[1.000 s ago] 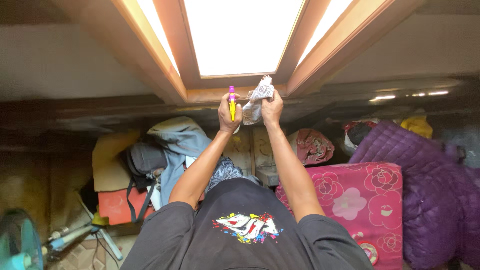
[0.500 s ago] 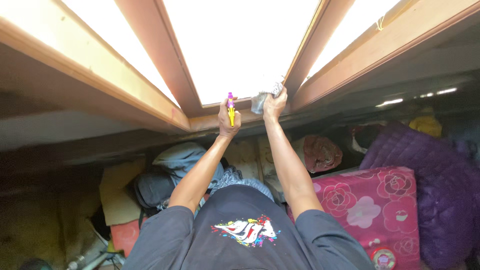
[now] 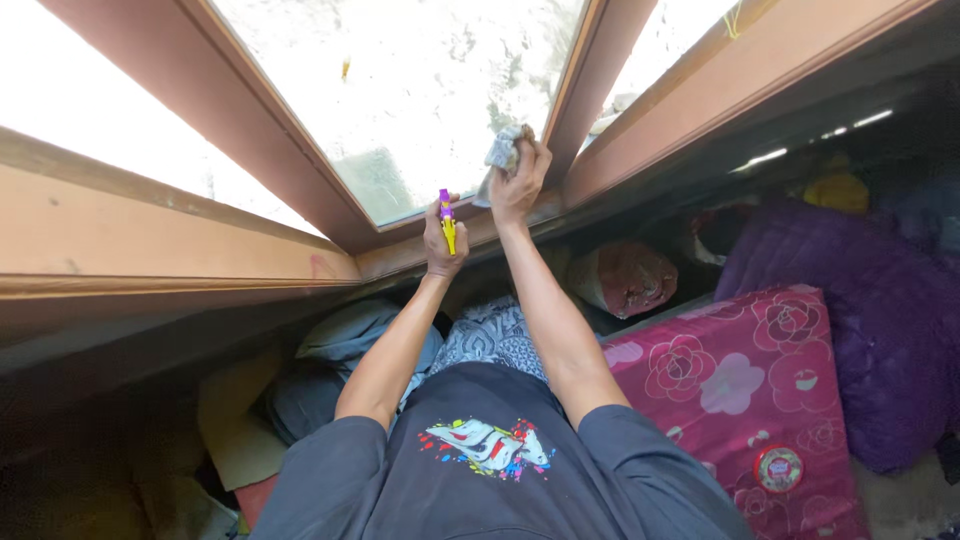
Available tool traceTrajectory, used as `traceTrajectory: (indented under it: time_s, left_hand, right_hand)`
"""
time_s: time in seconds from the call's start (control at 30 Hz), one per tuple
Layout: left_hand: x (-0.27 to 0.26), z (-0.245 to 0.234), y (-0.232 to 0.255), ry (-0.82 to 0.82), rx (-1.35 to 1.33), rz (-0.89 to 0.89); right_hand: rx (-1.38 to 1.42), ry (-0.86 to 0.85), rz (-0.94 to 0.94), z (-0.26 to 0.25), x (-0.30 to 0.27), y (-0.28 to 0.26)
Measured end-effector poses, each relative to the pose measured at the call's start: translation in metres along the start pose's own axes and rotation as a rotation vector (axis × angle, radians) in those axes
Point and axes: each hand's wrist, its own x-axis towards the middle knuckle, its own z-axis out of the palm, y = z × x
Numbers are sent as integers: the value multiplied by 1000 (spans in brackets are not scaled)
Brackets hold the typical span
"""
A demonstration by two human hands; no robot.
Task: The person cleans a skylight window from below using a spray bottle and a cloth. They repeatedly spray the glass surface and wipe it with the cloth, working across the window pane to remove dirt and grime.
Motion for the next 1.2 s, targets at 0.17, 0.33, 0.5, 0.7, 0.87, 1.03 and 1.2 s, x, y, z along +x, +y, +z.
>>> traceTrajectory:
  time_s: [0.17,0.33,0.5,0.7,0.87,1.03,1.2]
  left_hand:
    - [9,10,1,11,-15,-17]
    - [7,16,-1,-16,-21,-13]
    - [8,24,-6,-67,-45,-28]
    - [10,27,-12,-50,64,61]
    - [16,26,-18,-87,59,36]
    - [9,27,-16,-78,85,48]
    - [12,21,-19,-58,101,42]
  right_hand:
    - [-47,32,216,9,-10,29]
    - [8,3,391,11,-18,30]
    - [-3,36,105,-3,9,0]
    - [14,-29,355,2,-31,31]
    - [13,-58,362,8,-29,41]
    - [-42,-75,279,6,-40,43]
    - [-78,-226,567,19,-36,50]
